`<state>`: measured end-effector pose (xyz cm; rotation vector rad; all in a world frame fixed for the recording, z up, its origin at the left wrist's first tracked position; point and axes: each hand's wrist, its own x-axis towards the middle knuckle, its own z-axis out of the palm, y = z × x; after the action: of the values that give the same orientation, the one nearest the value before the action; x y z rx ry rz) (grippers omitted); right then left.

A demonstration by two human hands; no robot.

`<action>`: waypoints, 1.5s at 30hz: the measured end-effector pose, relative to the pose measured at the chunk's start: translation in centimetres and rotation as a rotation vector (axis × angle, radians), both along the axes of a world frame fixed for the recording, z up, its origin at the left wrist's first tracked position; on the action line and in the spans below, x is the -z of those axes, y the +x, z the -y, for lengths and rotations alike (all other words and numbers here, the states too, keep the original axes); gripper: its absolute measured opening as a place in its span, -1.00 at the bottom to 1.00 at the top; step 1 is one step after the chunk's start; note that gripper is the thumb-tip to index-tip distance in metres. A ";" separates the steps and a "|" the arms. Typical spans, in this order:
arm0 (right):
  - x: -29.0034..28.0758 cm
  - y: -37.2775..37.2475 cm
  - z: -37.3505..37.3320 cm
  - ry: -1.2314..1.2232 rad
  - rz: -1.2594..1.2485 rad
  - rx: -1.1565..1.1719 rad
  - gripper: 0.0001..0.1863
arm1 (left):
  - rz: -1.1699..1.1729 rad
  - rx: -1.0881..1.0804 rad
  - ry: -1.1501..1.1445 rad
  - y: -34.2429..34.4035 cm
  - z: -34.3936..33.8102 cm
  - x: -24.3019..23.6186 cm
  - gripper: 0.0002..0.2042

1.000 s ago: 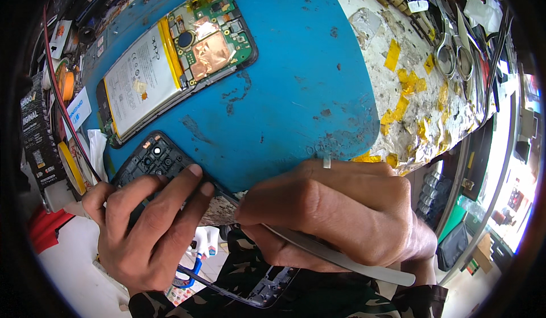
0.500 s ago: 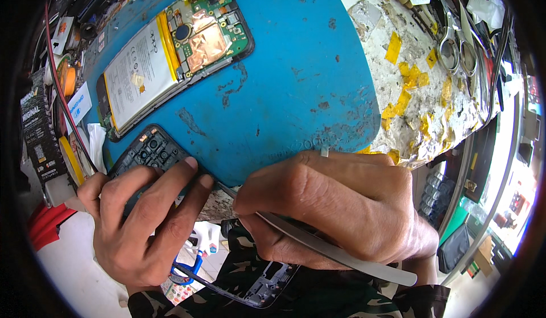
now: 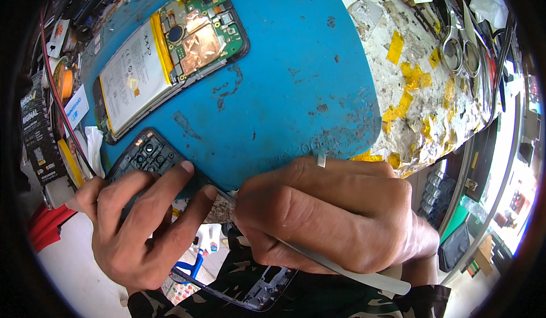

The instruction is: The person cleans the interior of a disassembled phone back cover with a white wipe and tweezers, then applies a small adhesive strip to the cover. The person uses tweezers to position and press the strip onto the cover's inner surface.

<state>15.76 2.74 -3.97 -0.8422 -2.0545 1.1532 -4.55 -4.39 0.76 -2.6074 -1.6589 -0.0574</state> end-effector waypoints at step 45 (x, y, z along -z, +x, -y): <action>-0.2 0.3 -0.1 0.000 -0.028 -0.070 -0.80 | -0.051 -0.006 -0.026 0.2 0.0 -0.3 -0.76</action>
<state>16.05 2.86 -3.77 -0.7557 -2.0756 1.1963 -4.34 -4.40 1.04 -2.5990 -1.6617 0.0313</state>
